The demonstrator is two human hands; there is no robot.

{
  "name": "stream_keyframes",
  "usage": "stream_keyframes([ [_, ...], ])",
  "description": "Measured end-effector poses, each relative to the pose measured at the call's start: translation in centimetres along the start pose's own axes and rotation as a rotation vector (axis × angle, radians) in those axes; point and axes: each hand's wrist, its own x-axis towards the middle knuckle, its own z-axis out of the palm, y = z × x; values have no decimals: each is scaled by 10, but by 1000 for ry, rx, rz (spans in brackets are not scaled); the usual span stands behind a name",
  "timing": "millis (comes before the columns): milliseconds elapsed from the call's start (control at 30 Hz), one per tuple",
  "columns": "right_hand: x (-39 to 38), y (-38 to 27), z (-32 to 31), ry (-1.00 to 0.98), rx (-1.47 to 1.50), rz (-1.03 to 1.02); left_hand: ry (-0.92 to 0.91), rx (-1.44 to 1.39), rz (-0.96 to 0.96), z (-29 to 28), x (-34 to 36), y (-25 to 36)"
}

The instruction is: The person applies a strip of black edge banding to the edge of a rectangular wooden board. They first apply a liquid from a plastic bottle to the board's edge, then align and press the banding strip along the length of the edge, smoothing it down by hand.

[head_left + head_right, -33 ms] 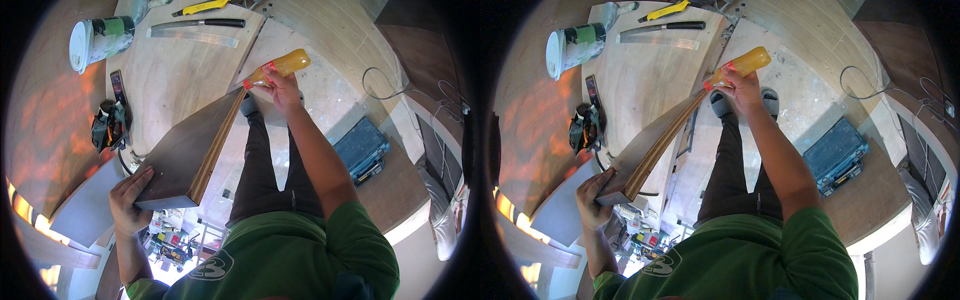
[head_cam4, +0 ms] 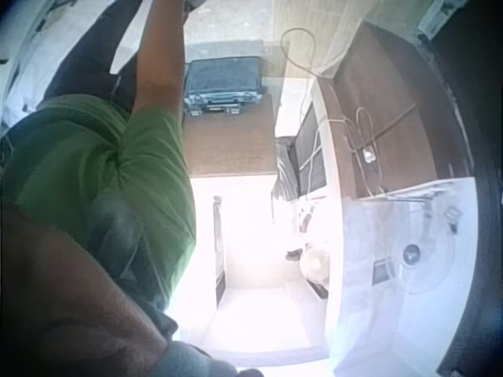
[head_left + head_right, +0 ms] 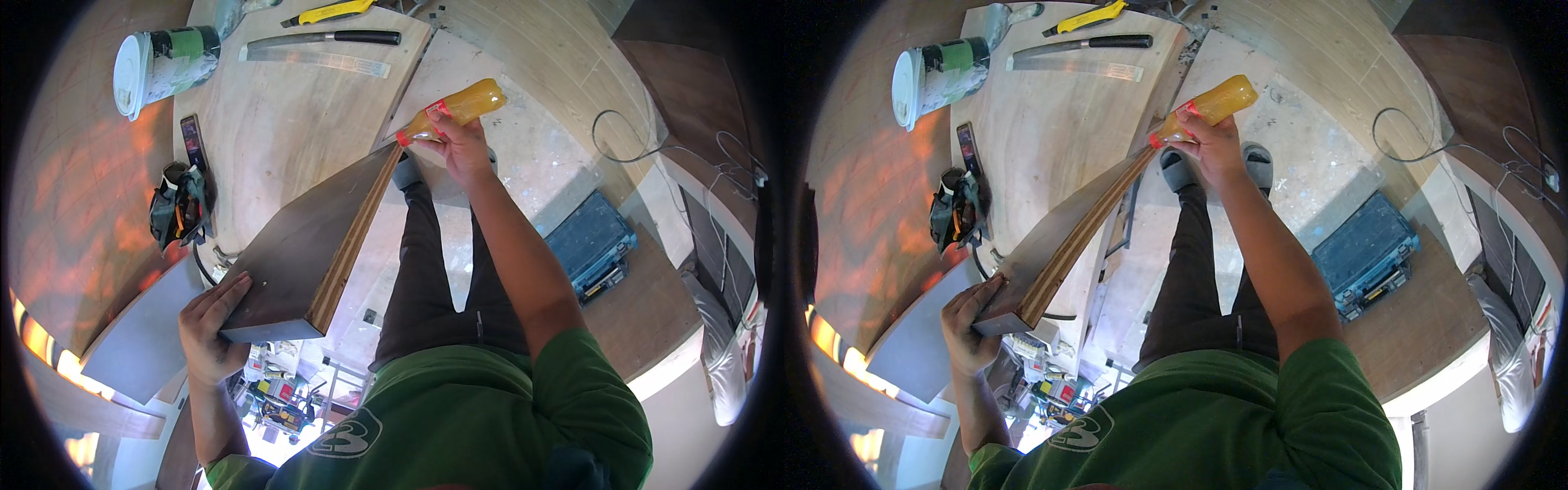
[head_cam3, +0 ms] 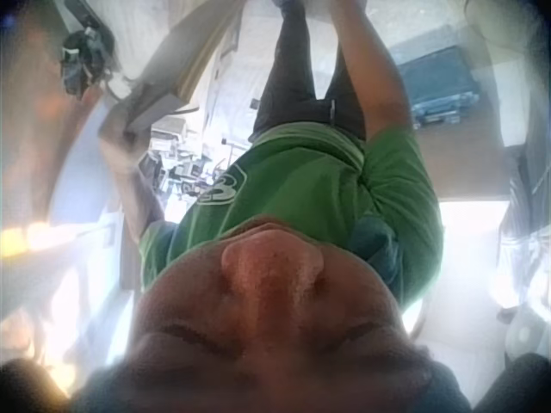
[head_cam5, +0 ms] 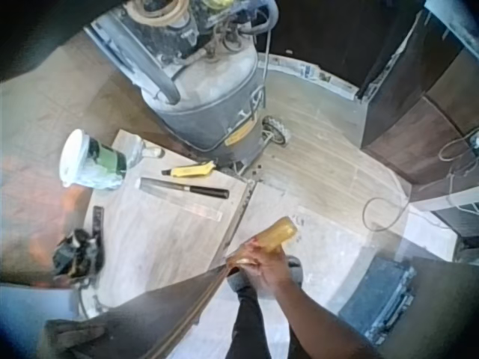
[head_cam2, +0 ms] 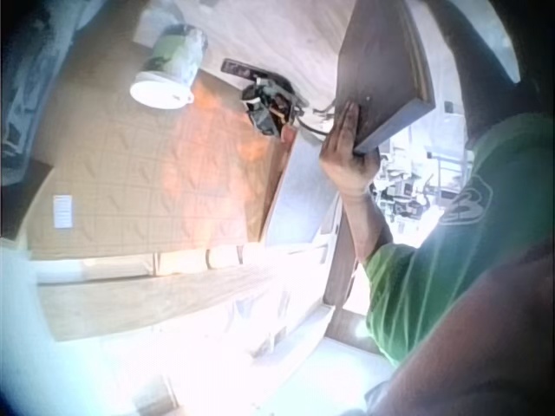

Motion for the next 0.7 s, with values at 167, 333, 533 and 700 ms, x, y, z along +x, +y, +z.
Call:
stream_keyframes([
  [167, -4, 13, -9, 101, -78, -27, -8, -8, 10, 1, -1, 2],
  [333, 1, 26, -25, 164, -13, -4, 5, -2, -29, 1, -5, -4],
  [533, 3, 16, -27, 78, 266, 93, 9, 13, -32, 3, -7, -6],
  [700, 10, 24, -30, 7, 319, 175, 8, 19, -18, 1, -5, -1],
])
